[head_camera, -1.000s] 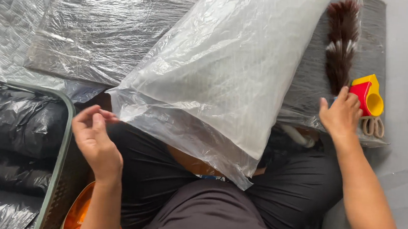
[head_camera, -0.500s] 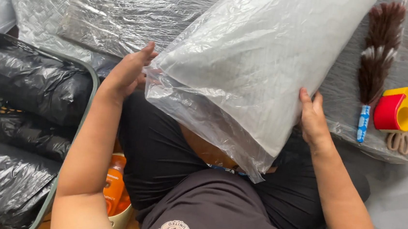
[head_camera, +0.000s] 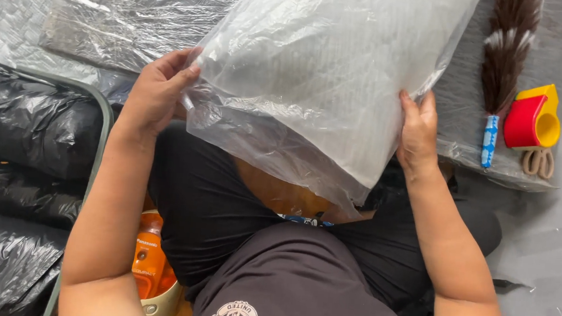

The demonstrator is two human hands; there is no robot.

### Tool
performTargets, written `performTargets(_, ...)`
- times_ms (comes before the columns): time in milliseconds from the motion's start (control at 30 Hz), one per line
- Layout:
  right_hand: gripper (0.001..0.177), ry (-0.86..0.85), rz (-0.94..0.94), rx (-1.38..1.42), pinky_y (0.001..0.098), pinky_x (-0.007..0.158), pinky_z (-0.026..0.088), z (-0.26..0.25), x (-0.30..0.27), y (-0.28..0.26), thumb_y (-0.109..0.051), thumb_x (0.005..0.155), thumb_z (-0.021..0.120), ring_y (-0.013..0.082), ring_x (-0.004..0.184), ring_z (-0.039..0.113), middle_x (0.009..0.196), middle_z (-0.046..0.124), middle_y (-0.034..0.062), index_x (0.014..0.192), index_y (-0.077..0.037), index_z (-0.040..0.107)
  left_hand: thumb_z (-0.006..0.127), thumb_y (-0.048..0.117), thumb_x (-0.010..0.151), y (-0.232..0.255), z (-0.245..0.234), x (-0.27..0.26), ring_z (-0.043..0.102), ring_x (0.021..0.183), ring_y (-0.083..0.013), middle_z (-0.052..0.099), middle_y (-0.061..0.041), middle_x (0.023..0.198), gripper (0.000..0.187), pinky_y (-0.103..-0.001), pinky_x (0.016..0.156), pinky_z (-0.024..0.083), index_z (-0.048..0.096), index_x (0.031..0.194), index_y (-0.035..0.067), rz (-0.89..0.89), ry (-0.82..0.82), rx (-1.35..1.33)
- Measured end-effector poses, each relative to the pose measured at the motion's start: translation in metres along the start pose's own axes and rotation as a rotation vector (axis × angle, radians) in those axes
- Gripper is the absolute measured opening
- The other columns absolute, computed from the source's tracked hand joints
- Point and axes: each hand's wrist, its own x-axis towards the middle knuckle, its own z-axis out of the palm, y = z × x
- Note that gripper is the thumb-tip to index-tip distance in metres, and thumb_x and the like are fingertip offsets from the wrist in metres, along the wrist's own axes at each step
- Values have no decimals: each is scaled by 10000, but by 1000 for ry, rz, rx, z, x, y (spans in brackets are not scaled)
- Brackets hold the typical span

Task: Compressing a pillow inside a plastic bag using a vacuum cleaner nozzle to remove air.

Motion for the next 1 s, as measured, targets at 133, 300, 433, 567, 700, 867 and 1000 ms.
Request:
performTargets(133, 330, 15, -25, 43, 264, 748, 652, 6, 11, -9, -173, 1034, 639, 115, 806, 740, 1004, 745, 33, 1354, -217, 572, 694, 133, 1018, 11, 13, -8, 694, 1080, -193, 701, -110, 1164, 410, -360, 961, 601, 601, 1398, 12, 40, 19, -37)
performTargets(300, 400, -233, -308, -175, 272, 1055, 472, -6, 58, -40, -129, 1092, 490, 189, 1238, 608, 1416, 612, 124, 1482, -50, 454, 661, 193, 947, 30, 44, -32, 694, 1008, -186, 609, -195, 1271, 631, -247, 860, 641, 420, 1464, -77, -182, 5, -329)
performTargets(433, 499, -564, -339, 105, 296, 1269, 287, -19, 85, -43, -361, 1168, 443, 203, 1519, 385, 1615, 418, 93, 1555, -49, 393, 634, 88, 952, -4, 50, -33, 720, 1040, -272, 604, -234, 1328, 677, -257, 897, 601, 313, 1527, -68, -246, -21, -361)
performTargets(567, 490, -471, -232, -25, 325, 1172, 394, -24, 90, -25, -180, 1100, 517, 249, 1380, 511, 1524, 508, 167, 1547, -54, 360, 582, -46, 927, -3, 60, -18, 684, 1048, -206, 597, -161, 1223, 478, -313, 951, 635, 488, 1395, -65, -256, 160, -492)
performTargets(700, 438, -395, -429, -13, 295, 1150, 423, -20, 104, -7, -100, 1140, 554, 232, 1355, 562, 1526, 545, 157, 1546, -57, 397, 595, -34, 905, 9, 70, 13, 687, 1092, -203, 567, -167, 1326, 577, -245, 899, 694, 433, 1459, -44, -199, 138, -405)
performTargets(867, 482, -290, -495, -108, 329, 1176, 422, 6, 117, 12, -184, 1156, 579, 267, 1413, 527, 1576, 487, 181, 1558, -58, 345, 623, 42, 904, 1, 69, 34, 663, 1086, -202, 596, -148, 1293, 566, -295, 911, 632, 439, 1439, 29, -117, 191, -434)
performTargets(1000, 681, -61, -276, -387, 391, 1238, 283, -4, 112, 27, -440, 1107, 418, 340, 1521, 317, 1628, 315, 250, 1546, 61, 281, 671, 153, 904, -1, 75, 7, 650, 1080, -221, 587, -153, 1191, 458, -296, 822, 616, 529, 1297, -32, -271, 363, -576)
